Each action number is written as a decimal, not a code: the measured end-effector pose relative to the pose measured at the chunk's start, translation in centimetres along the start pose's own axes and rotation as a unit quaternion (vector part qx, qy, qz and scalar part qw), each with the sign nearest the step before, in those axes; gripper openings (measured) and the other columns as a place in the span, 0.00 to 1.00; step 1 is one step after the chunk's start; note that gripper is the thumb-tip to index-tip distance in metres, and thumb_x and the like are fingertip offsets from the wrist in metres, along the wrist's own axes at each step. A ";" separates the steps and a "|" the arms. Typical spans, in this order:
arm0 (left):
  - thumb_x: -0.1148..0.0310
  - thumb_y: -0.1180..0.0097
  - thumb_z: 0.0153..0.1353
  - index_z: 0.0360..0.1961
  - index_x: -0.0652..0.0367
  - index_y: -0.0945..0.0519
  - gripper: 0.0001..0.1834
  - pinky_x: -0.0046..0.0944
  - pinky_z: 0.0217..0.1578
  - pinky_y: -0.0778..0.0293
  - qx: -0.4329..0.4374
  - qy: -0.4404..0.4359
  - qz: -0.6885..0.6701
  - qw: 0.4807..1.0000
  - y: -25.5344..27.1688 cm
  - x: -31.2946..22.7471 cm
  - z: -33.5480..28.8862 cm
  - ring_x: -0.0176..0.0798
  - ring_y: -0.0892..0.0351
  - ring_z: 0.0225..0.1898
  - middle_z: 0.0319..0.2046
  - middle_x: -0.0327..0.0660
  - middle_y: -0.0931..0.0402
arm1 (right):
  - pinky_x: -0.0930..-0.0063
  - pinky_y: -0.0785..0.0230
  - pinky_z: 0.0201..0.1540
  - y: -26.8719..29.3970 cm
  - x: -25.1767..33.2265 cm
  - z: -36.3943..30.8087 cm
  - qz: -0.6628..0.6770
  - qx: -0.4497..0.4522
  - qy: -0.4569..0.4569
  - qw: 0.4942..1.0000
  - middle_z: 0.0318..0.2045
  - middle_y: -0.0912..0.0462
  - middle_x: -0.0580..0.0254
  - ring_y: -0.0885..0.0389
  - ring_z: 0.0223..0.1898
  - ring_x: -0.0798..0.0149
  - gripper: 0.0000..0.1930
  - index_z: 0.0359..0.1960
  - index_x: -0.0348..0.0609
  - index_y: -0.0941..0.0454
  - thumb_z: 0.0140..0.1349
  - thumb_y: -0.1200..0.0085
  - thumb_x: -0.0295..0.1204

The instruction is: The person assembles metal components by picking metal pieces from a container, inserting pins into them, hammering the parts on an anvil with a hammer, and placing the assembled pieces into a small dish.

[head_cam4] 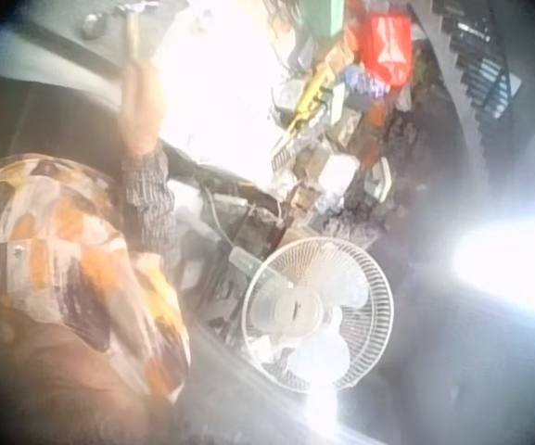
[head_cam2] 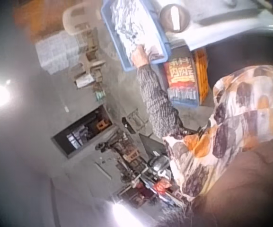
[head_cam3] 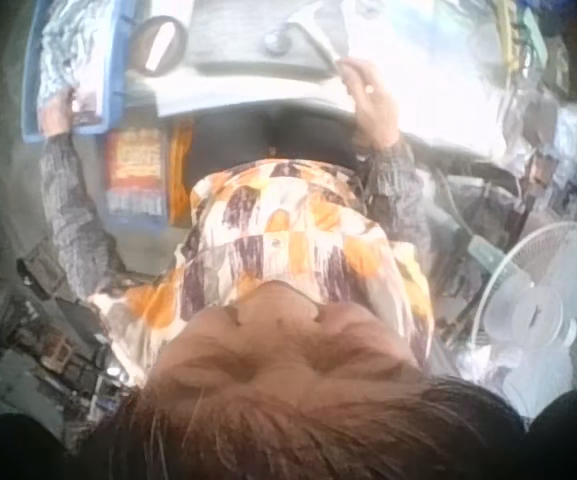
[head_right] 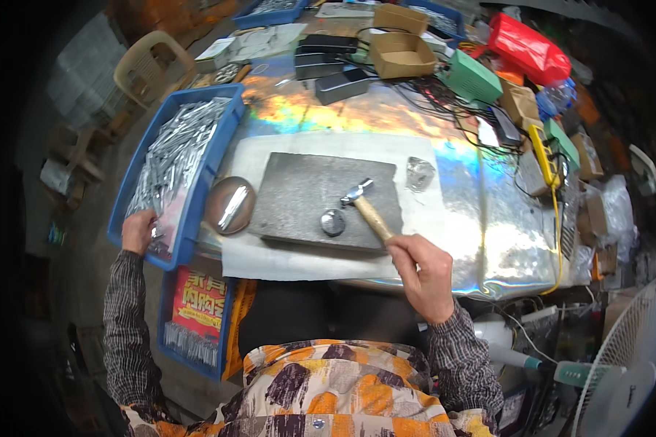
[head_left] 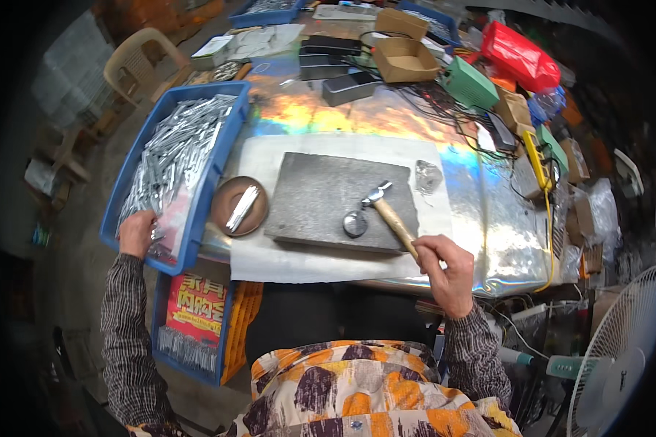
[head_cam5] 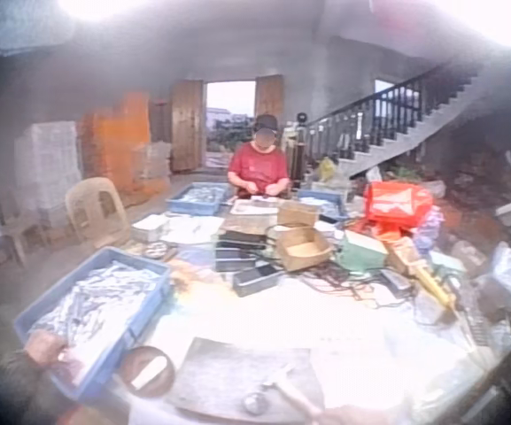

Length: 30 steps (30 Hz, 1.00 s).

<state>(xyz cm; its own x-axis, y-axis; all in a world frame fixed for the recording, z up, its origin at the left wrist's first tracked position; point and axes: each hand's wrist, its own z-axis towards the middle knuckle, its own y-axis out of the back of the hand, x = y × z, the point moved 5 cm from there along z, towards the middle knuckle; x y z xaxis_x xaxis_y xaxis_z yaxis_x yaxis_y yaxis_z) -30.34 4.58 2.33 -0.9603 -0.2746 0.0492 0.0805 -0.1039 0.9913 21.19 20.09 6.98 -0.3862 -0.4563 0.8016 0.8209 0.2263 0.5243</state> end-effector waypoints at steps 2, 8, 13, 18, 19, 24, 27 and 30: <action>0.76 0.44 0.48 0.29 0.59 0.25 0.06 0.47 0.32 0.30 -0.097 0.003 -0.020 0.995 0.8 -0.6 -0.1 0.52 0.24 0.32 0.27 0.47 0.25 | 0.76 0.34 0.26 1.1 -1.7 0.4 -0.023 -0.031 0.000 0.999 0.23 0.22 0.57 0.24 0.23 0.65 0.04 0.33 0.36 0.22 0.56 0.47 0.19; 0.81 0.44 0.51 0.33 0.63 0.25 0.07 0.37 0.32 0.28 -0.222 0.004 -0.141 0.965 6.3 -6.6 -0.4 0.42 0.22 0.31 0.27 0.45 0.24 | 0.66 0.32 0.28 2.8 -7.3 3.0 -0.184 -0.083 0.056 0.978 0.25 0.23 0.56 0.23 0.26 0.53 0.02 0.30 0.40 0.23 0.54 0.46 0.22; 0.81 0.46 0.57 0.36 0.67 0.25 0.05 0.29 0.33 0.24 -0.183 0.049 -0.549 0.814 7.5 -12.3 0.8 0.30 0.21 0.31 0.30 0.41 0.22 | 0.64 0.32 0.31 1.7 -10.5 4.1 -0.290 -0.054 0.039 0.955 0.29 0.23 0.57 0.23 0.29 0.52 0.04 0.31 0.42 0.22 0.53 0.46 0.23; 0.79 0.46 0.59 0.36 0.67 0.25 0.05 0.29 0.34 0.23 -0.115 0.065 -0.661 0.738 6.3 -18.5 2.2 0.32 0.20 0.31 0.30 0.42 0.22 | 0.62 0.31 0.30 0.5 -12.7 5.2 -0.338 -0.052 0.034 0.939 0.28 0.24 0.59 0.23 0.27 0.53 0.03 0.29 0.44 0.22 0.53 0.46 0.24; 0.79 0.46 0.59 0.36 0.67 0.25 0.04 0.30 0.34 0.22 -0.095 0.072 -0.678 0.726 5.7 -19.4 2.3 0.32 0.20 0.31 0.30 0.43 0.22 | 0.62 0.31 0.29 0.0 -13.2 5.4 -0.359 -0.043 0.035 0.932 0.27 0.24 0.59 0.23 0.26 0.52 0.02 0.29 0.44 0.23 0.53 0.46 0.25; 0.79 0.47 0.59 0.35 0.68 0.25 0.04 0.30 0.34 0.21 -0.064 0.091 -0.737 0.666 3.4 -22.8 2.9 0.34 0.20 0.32 0.31 0.43 0.22 | 0.60 0.30 0.27 -0.4 -12.6 6.0 -0.408 -0.008 0.046 0.912 0.26 0.25 0.56 0.23 0.24 0.51 0.02 0.26 0.41 0.25 0.53 0.49 0.25; 0.80 0.46 0.59 0.35 0.68 0.26 0.03 0.29 0.32 0.21 -0.053 0.101 -0.739 0.664 2.2 -23.0 2.7 0.33 0.20 0.31 0.30 0.42 0.23 | 0.63 0.27 0.26 -1.3 -11.9 6.6 -0.450 0.035 0.060 0.890 0.26 0.25 0.52 0.21 0.25 0.52 0.01 0.24 0.38 0.27 0.50 0.52 0.21; 0.81 0.46 0.57 0.32 0.67 0.24 0.03 0.26 0.25 0.26 -0.075 0.101 -0.692 0.711 1.6 -22.5 2.5 0.28 0.22 0.26 0.27 0.38 0.24 | 0.63 0.27 0.25 -1.5 -12.1 6.8 -0.472 0.055 0.063 0.877 0.26 0.25 0.50 0.20 0.25 0.52 0.02 0.25 0.37 0.27 0.51 0.52 0.21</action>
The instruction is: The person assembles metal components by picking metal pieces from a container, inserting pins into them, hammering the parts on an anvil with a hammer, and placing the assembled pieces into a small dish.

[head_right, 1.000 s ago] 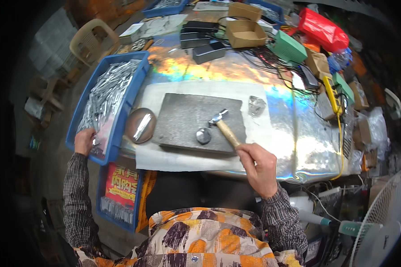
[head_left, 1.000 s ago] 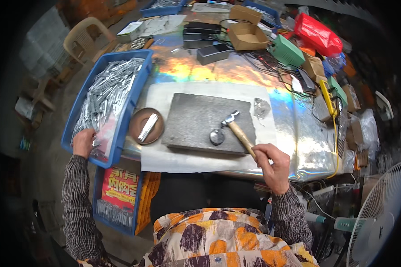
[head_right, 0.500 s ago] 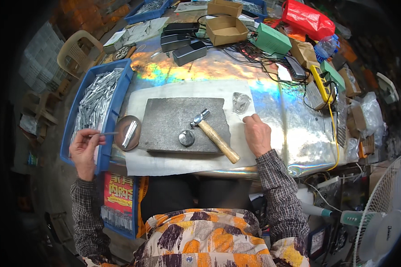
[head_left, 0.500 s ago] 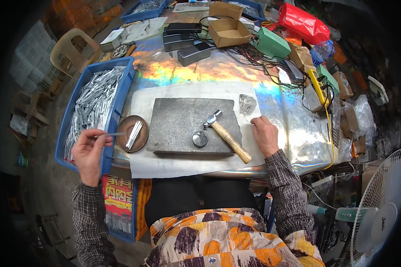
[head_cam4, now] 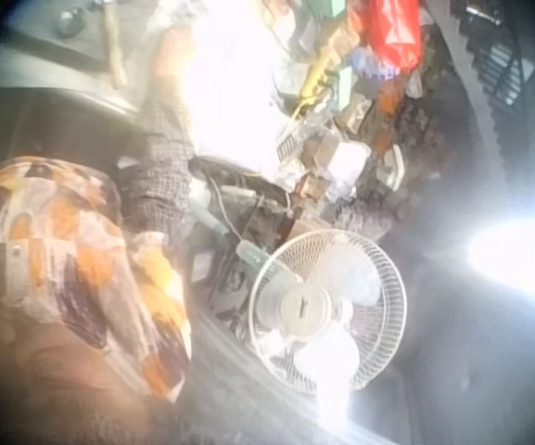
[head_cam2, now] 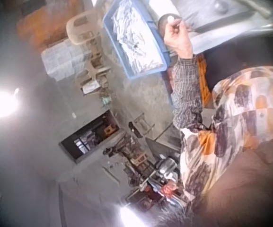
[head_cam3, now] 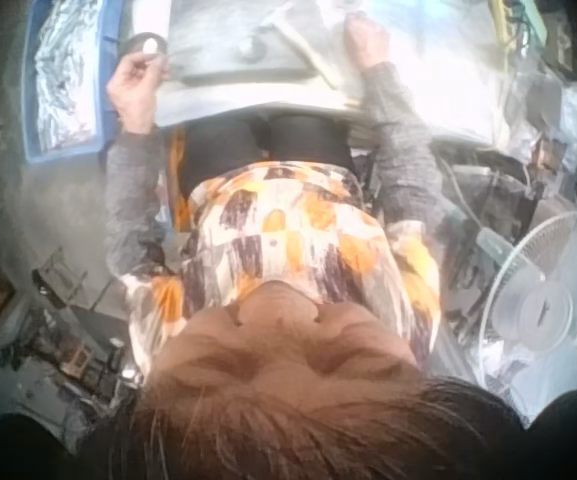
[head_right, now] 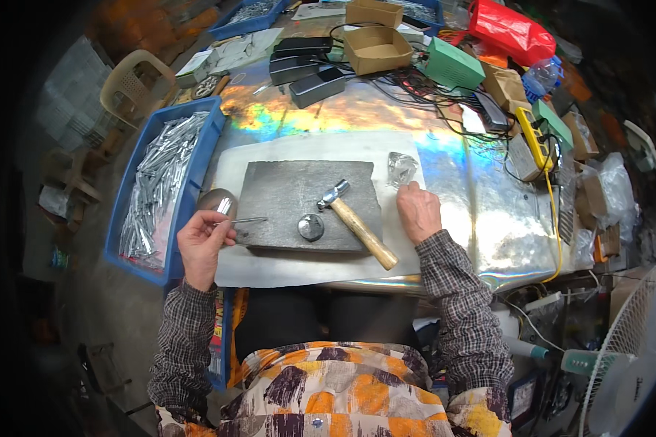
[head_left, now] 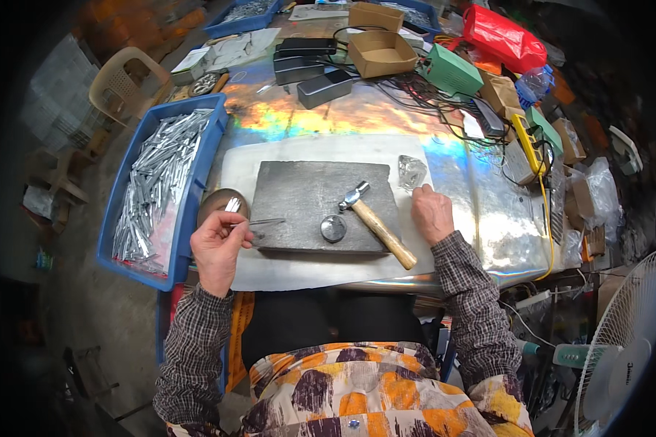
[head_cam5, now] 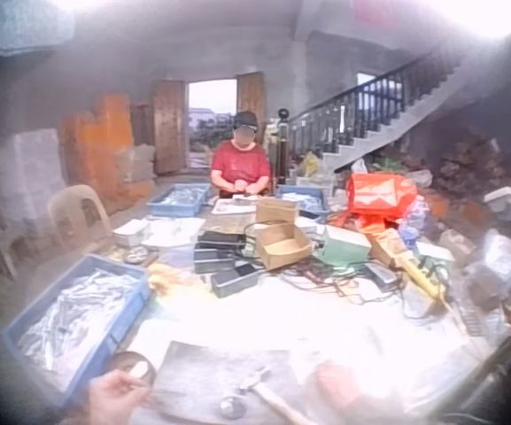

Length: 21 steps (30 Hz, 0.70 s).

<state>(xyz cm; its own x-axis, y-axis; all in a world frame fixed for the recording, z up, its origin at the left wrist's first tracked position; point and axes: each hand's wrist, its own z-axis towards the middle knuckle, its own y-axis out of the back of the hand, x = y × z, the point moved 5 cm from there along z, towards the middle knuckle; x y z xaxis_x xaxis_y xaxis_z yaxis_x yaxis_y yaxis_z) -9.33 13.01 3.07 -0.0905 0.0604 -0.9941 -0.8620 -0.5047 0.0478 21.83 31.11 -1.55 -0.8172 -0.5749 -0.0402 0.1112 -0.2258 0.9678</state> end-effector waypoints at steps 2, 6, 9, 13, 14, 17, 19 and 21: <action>0.82 0.45 0.55 0.32 0.67 0.23 0.03 0.26 0.25 0.28 0.001 -0.017 0.093 0.996 0.5 -0.1 -0.1 0.26 0.23 0.26 0.26 0.37 0.24 | 0.62 0.28 0.25 0.0 -0.3 -0.1 0.001 -0.013 -0.002 1.000 0.26 0.25 0.50 0.21 0.24 0.51 0.02 0.25 0.37 0.28 0.52 0.53 0.21; 0.82 0.43 0.51 0.32 0.65 0.20 0.06 0.30 0.25 0.29 0.000 -0.120 0.282 0.952 0.3 -1.5 -0.6 0.33 0.22 0.25 0.26 0.41 0.22 | 0.59 0.29 0.25 0.9 -0.8 -1.1 0.033 -0.052 -0.023 0.998 0.25 0.25 0.49 0.22 0.24 0.48 0.01 0.24 0.39 0.32 0.51 0.53 0.20; 0.81 0.42 0.50 0.33 0.64 0.20 0.08 0.37 0.27 0.26 0.021 -0.240 0.365 0.899 -0.7 -3.2 -1.0 0.46 0.22 0.27 0.28 0.48 0.22 | 0.58 0.30 0.26 2.4 -0.9 -2.0 0.089 -0.089 -0.022 0.992 0.23 0.26 0.50 0.23 0.25 0.45 0.02 0.24 0.39 0.32 0.50 0.53 0.20; 0.79 0.47 0.50 0.34 0.61 0.22 0.09 0.43 0.26 0.27 0.076 -0.270 0.494 0.823 -1.3 -2.5 -1.5 0.49 0.22 0.27 0.25 0.45 0.26 | 0.59 0.31 0.29 3.3 -0.8 -3.0 0.191 -0.124 -0.047 0.973 0.25 0.24 0.50 0.23 0.26 0.47 0.03 0.28 0.38 0.27 0.51 0.51 0.19; 0.78 0.49 0.50 0.34 0.60 0.23 0.09 0.44 0.25 0.27 0.088 -0.272 0.533 0.797 -1.4 -2.3 -1.6 0.50 0.23 0.27 0.24 0.45 0.28 | 0.59 0.31 0.29 3.9 -0.4 -3.2 0.191 -0.125 -0.045 0.972 0.25 0.24 0.50 0.23 0.26 0.47 0.03 0.28 0.38 0.27 0.51 0.51 0.19; 0.78 0.50 0.49 0.33 0.59 0.23 0.09 0.45 0.25 0.28 0.094 -0.267 0.583 0.762 -1.7 -2.3 -1.7 0.51 0.24 0.24 0.24 0.45 0.29 | 0.68 0.33 0.26 6.0 0.0 -4.2 0.282 -0.183 -0.086 0.938 0.22 0.25 0.54 0.26 0.22 0.57 0.08 0.33 0.38 0.23 0.50 0.49 0.16; 0.78 0.49 0.49 0.33 0.60 0.23 0.09 0.44 0.25 0.27 0.085 -0.264 0.578 0.768 -1.7 -2.6 -1.7 0.51 0.24 0.25 0.24 0.46 0.28 | 0.71 0.34 0.26 7.2 0.6 -4.8 0.239 -0.191 -0.053 0.951 0.23 0.25 0.56 0.26 0.22 0.63 0.10 0.35 0.38 0.22 0.51 0.48 0.16; 0.78 0.48 0.49 0.34 0.60 0.23 0.09 0.43 0.25 0.27 0.077 -0.261 0.572 0.774 -1.9 -2.8 -1.8 0.51 0.23 0.25 0.25 0.47 0.26 | 0.73 0.34 0.26 8.6 1.5 -5.3 0.254 -0.195 -0.038 0.946 0.24 0.24 0.57 0.26 0.22 0.66 0.08 0.34 0.37 0.22 0.51 0.48 0.16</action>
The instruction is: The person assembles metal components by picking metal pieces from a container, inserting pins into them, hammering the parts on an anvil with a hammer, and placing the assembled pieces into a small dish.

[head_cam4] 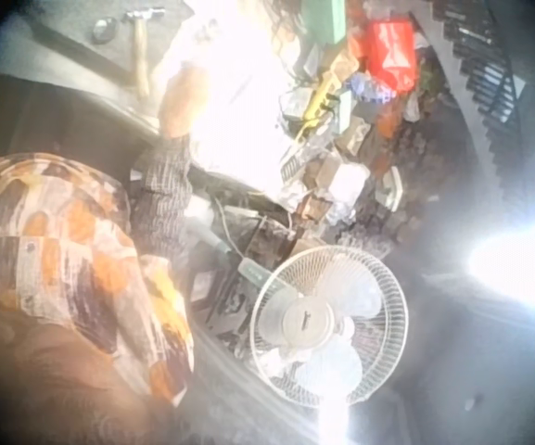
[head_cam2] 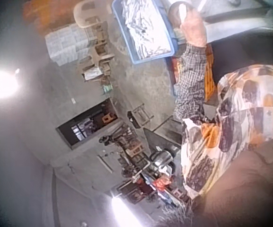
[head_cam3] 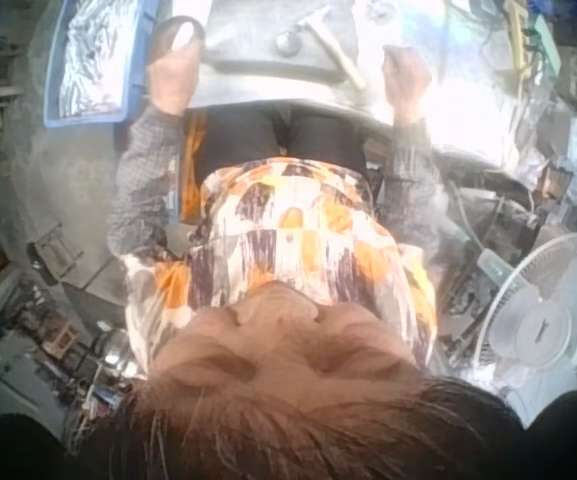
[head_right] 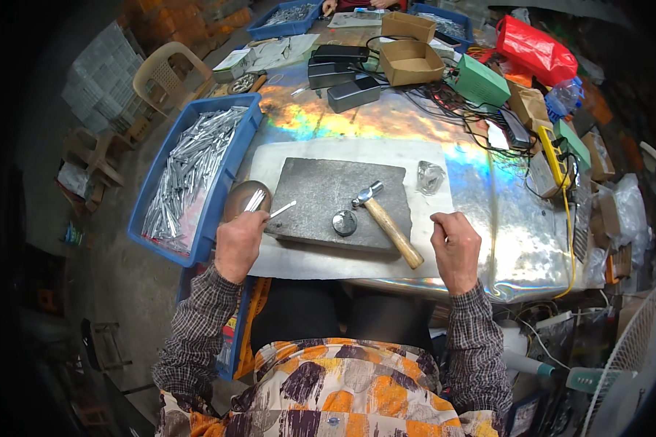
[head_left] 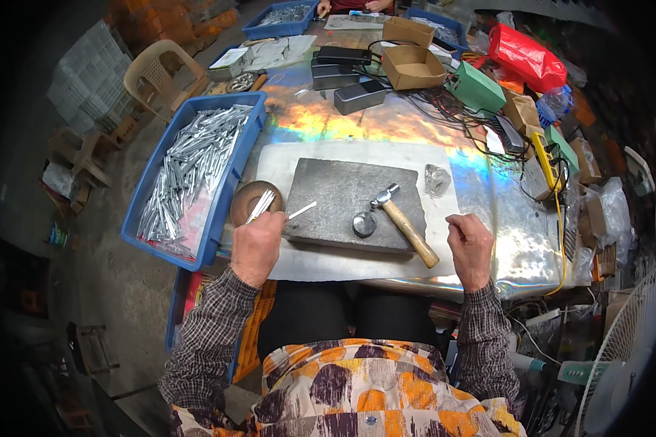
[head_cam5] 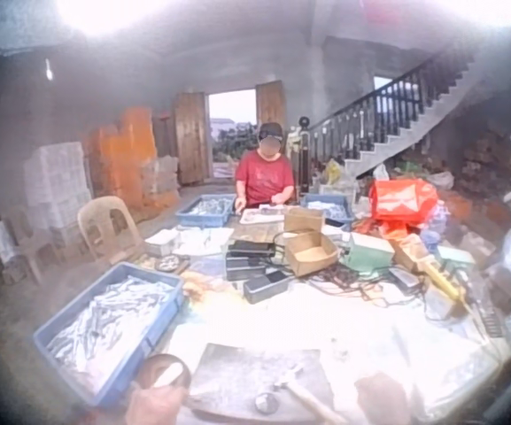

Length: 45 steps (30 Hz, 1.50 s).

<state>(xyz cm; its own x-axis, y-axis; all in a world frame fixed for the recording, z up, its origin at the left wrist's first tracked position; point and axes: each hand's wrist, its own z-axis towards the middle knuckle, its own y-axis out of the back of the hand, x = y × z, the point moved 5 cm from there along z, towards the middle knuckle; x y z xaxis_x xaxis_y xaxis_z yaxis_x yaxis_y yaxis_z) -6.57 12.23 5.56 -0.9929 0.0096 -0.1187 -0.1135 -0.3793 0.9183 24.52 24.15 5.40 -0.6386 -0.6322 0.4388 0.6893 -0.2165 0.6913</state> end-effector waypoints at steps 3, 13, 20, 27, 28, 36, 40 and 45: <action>0.79 0.47 0.54 0.34 0.63 0.25 0.06 0.36 0.26 0.24 -0.028 0.068 -0.209 0.975 0.3 -0.2 0.2 0.44 0.19 0.28 0.27 0.47 0.22 | 0.75 0.31 0.27 0.6 1.5 -0.2 0.077 0.030 -0.063 0.995 0.24 0.23 0.58 0.22 0.24 0.64 0.06 0.32 0.37 0.23 0.52 0.48 0.16; 0.76 0.48 0.61 0.38 0.64 0.28 0.05 0.31 0.35 0.23 0.064 0.196 -0.733 0.648 -1.6 -5.6 0.3 0.35 0.19 0.34 0.34 0.48 0.20 | 0.83 0.28 0.27 -1.1 8.4 -1.9 0.398 0.127 -0.148 0.897 0.27 0.22 0.62 0.20 0.25 0.73 0.02 0.32 0.32 0.24 0.56 0.47 0.17; 0.78 0.45 0.58 0.37 0.65 0.25 0.06 0.32 0.34 0.22 0.035 0.187 -0.761 0.620 -1.9 -6.9 -0.2 0.34 0.20 0.34 0.33 0.46 0.22 | 0.84 0.26 0.27 -2.5 10.0 -2.8 0.504 0.157 -0.223 0.819 0.29 0.22 0.63 0.21 0.26 0.73 0.03 0.34 0.32 0.25 0.59 0.48 0.19; 0.77 0.44 0.58 0.40 0.65 0.26 0.09 0.34 0.34 0.19 0.036 0.242 -0.811 0.532 -1.9 -8.2 -0.8 0.36 0.19 0.33 0.33 0.46 0.21 | 0.85 0.27 0.28 -3.2 10.5 -3.5 0.544 0.146 -0.274 0.780 0.30 0.23 0.62 0.21 0.26 0.73 0.04 0.35 0.31 0.25 0.60 0.48 0.19; 0.77 0.44 0.58 0.40 0.65 0.27 0.09 0.35 0.34 0.19 0.038 0.255 -0.821 0.510 -2.0 -8.4 -0.9 0.37 0.19 0.33 0.33 0.45 0.21 | 0.85 0.29 0.27 -3.2 10.5 -3.5 0.549 0.131 -0.239 0.790 0.31 0.23 0.61 0.22 0.26 0.74 0.04 0.35 0.31 0.25 0.59 0.49 0.18; 0.76 0.46 0.60 0.41 0.63 0.27 0.08 0.35 0.33 0.19 0.050 0.258 -0.860 0.437 -2.7 -9.3 -1.4 0.37 0.19 0.33 0.34 0.45 0.22 | 0.86 0.32 0.24 -3.3 10.3 -4.1 0.544 0.096 -0.205 0.808 0.33 0.25 0.61 0.25 0.24 0.76 0.03 0.35 0.31 0.26 0.59 0.49 0.17; 0.75 0.46 0.61 0.41 0.62 0.28 0.08 0.35 0.34 0.19 0.045 0.260 -0.867 0.423 -2.5 -9.3 -1.7 0.37 0.19 0.33 0.35 0.45 0.22 | 0.87 0.33 0.23 -3.4 10.6 -4.3 0.528 0.095 -0.211 0.817 0.31 0.24 0.63 0.26 0.23 0.77 0.02 0.34 0.32 0.26 0.60 0.49 0.18; 0.75 0.46 0.61 0.42 0.62 0.28 0.09 0.35 0.34 0.19 0.039 0.266 -0.864 0.426 -2.5 -9.4 -1.8 0.37 0.19 0.34 0.34 0.45 0.22 | 0.87 0.33 0.22 -3.4 10.6 -4.4 0.507 0.096 -0.222 0.827 0.28 0.23 0.64 0.26 0.22 0.78 0.02 0.33 0.33 0.27 0.61 0.49 0.19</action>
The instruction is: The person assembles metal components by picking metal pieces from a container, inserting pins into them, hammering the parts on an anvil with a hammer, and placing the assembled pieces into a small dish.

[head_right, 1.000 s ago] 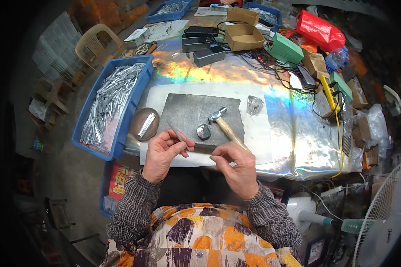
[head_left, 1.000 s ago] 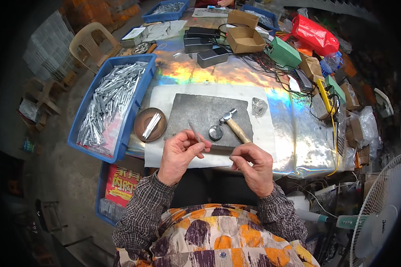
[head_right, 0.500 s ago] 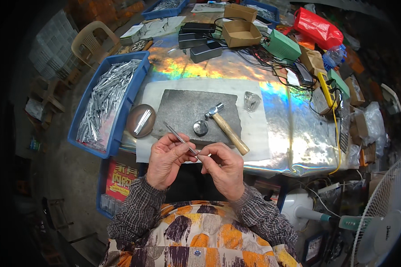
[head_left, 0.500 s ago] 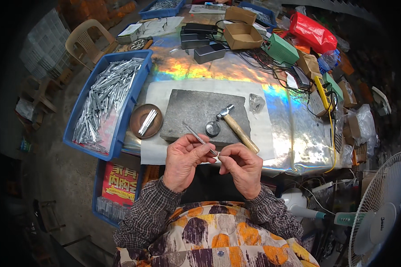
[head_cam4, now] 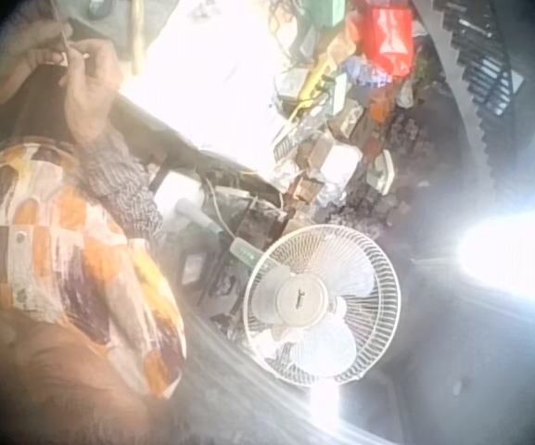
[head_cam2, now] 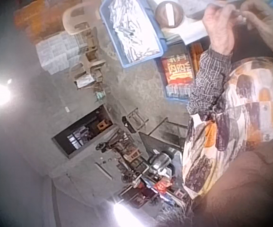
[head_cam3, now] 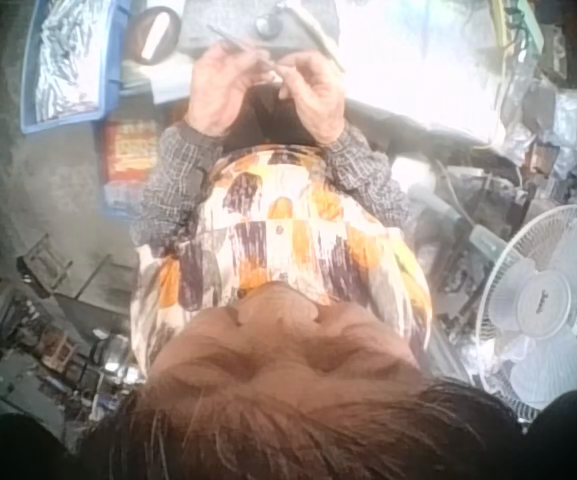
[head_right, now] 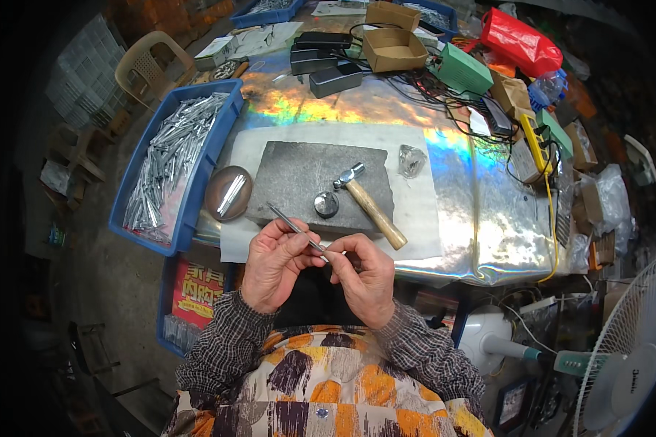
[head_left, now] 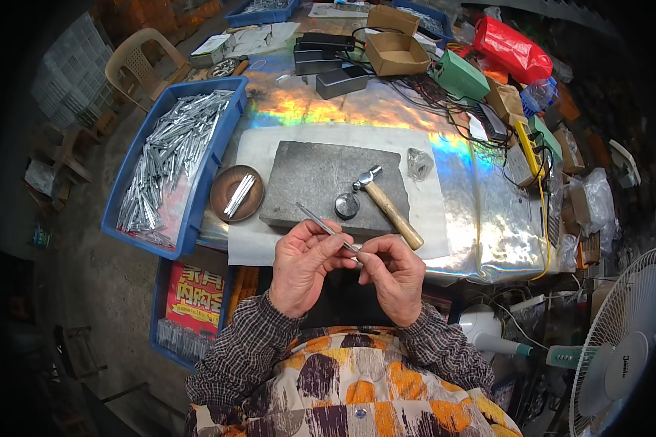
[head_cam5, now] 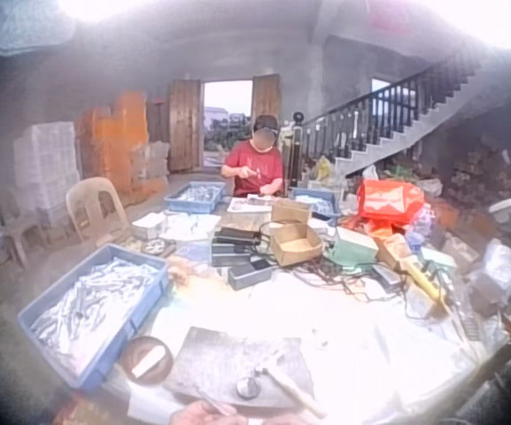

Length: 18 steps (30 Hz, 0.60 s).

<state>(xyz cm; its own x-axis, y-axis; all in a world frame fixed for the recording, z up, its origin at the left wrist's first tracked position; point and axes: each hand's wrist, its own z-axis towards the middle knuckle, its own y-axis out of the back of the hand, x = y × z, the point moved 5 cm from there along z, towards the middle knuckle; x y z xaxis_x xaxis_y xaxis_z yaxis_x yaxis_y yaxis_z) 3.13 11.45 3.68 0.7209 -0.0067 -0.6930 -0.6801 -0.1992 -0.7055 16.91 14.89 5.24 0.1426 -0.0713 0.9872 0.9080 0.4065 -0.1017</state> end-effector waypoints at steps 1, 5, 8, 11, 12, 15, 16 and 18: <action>0.75 0.46 0.61 0.42 0.62 0.28 0.09 0.35 0.34 0.19 -0.002 -0.001 0.001 1.000 0.0 0.1 0.0 0.37 0.19 0.34 0.35 0.45 0.22 | 0.87 0.33 0.22 0.0 0.0 0.0 -0.010 -0.002 0.003 1.000 0.27 0.23 0.64 0.26 0.22 0.78 0.02 0.33 0.33 0.27 0.61 0.49 0.19; 0.75 0.45 0.60 0.42 0.62 0.28 0.09 0.36 0.34 0.19 -0.012 -0.024 0.023 0.999 0.1 0.3 0.0 0.37 0.19 0.34 0.35 0.45 0.22 | 0.86 0.33 0.23 0.0 -0.2 0.0 -0.041 -0.010 0.010 0.999 0.26 0.23 0.65 0.26 0.22 0.78 0.02 0.33 0.33 0.28 0.61 0.49 0.20; 0.76 0.44 0.59 0.41 0.63 0.27 0.09 0.36 0.34 0.19 -0.024 -0.047 0.044 0.998 0.0 0.3 0.0 0.38 0.19 0.34 0.34 0.46 0.21 | 0.85 0.32 0.23 0.0 -1.0 -0.2 -0.016 -0.034 0.002 0.999 0.26 0.23 0.64 0.25 0.22 0.77 0.02 0.32 0.33 0.28 0.61 0.50 0.19; 0.76 0.44 0.58 0.40 0.64 0.26 0.09 0.37 0.35 0.19 -0.042 -0.073 0.068 0.994 -0.1 0.2 -0.2 0.39 0.18 0.34 0.34 0.47 0.21 | 0.84 0.31 0.24 -0.2 -1.2 -0.2 -0.012 -0.042 0.006 0.999 0.26 0.23 0.64 0.24 0.23 0.76 0.02 0.32 0.33 0.29 0.62 0.51 0.19; 0.77 0.44 0.58 0.39 0.64 0.26 0.08 0.37 0.36 0.19 -0.041 -0.090 0.074 0.992 -0.1 0.1 -0.2 0.39 0.18 0.34 0.34 0.47 0.20 | 0.84 0.31 0.24 -0.3 -1.2 -0.2 -0.013 -0.042 0.008 0.999 0.26 0.23 0.64 0.24 0.23 0.76 0.02 0.32 0.33 0.29 0.62 0.51 0.19; 0.77 0.44 0.58 0.39 0.65 0.26 0.08 0.37 0.36 0.19 -0.043 -0.119 0.095 0.987 -0.1 0.1 -0.2 0.39 0.18 0.34 0.33 0.47 0.20 | 0.84 0.31 0.24 -0.3 -1.3 -0.2 -0.030 -0.048 0.030 0.998 0.25 0.23 0.63 0.24 0.23 0.75 0.02 0.32 0.33 0.29 0.62 0.51 0.19; 0.78 0.44 0.58 0.39 0.65 0.26 0.08 0.37 0.36 0.19 -0.045 -0.130 0.110 0.984 -0.1 0.0 -0.2 0.39 0.18 0.34 0.33 0.48 0.20 | 0.84 0.31 0.24 -0.3 -1.2 0.0 -0.042 -0.047 0.034 0.997 0.25 0.23 0.63 0.23 0.23 0.75 0.02 0.32 0.33 0.29 0.62 0.51 0.19; 0.78 0.44 0.58 0.39 0.65 0.26 0.08 0.38 0.37 0.19 -0.039 -0.131 0.098 0.986 -0.2 0.0 -0.1 0.39 0.18 0.34 0.33 0.48 0.20 | 0.84 0.30 0.24 -0.3 -1.0 0.0 -0.054 -0.046 0.039 0.997 0.24 0.23 0.63 0.23 0.23 0.75 0.02 0.32 0.33 0.29 0.62 0.51 0.20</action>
<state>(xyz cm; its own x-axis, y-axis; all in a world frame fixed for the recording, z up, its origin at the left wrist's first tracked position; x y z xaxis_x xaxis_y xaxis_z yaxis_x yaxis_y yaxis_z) 3.31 11.35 3.84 0.5103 0.1982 -0.8368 -0.7834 -0.2943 -0.5474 16.44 14.86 4.26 0.0683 -0.1829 0.9807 0.9513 0.3082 -0.0088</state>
